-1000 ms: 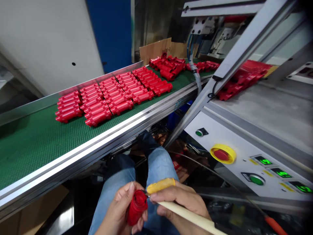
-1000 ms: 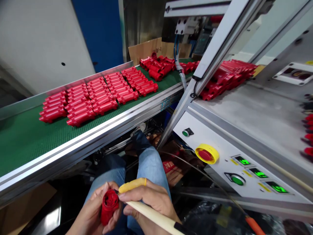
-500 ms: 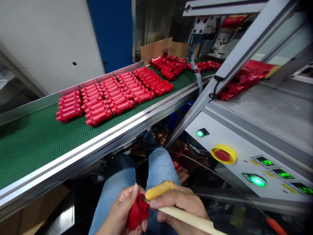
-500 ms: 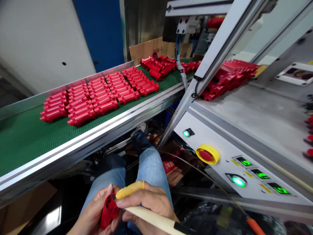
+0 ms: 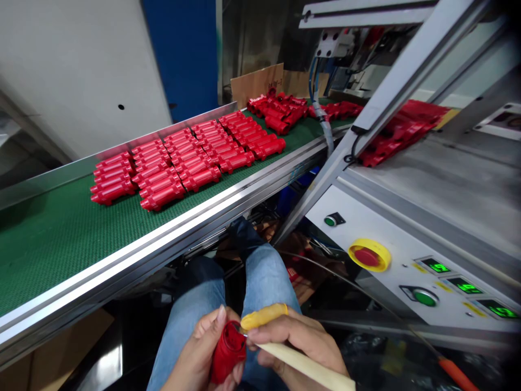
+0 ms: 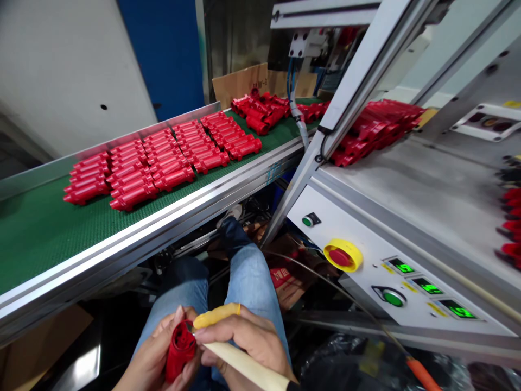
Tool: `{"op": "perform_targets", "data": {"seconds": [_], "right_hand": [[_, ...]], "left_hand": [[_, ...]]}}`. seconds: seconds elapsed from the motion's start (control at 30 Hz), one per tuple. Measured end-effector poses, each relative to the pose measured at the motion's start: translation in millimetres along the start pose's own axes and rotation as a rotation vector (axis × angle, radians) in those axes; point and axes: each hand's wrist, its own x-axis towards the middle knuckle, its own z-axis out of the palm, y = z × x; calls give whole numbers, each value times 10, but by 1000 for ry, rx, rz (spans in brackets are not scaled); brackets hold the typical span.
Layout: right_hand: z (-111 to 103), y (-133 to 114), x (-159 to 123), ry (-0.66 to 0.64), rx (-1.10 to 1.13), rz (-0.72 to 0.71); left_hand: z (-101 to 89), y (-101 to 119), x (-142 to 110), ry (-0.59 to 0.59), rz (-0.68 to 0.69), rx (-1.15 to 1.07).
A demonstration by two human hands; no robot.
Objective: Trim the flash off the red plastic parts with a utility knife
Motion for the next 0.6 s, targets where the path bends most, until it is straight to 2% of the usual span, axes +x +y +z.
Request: {"op": "perform_targets", "data": {"seconds": [0.37, 0.5, 0.6], "right_hand": [[64, -40, -111, 98, -187, -11], [105, -63, -157, 146, -177, 52], [76, -48, -139, 86, -164, 55]], "left_hand": [[39, 38, -9, 35, 117, 80], [43, 30, -19, 45, 136, 65], [48, 35, -23, 54, 133, 61]]}}
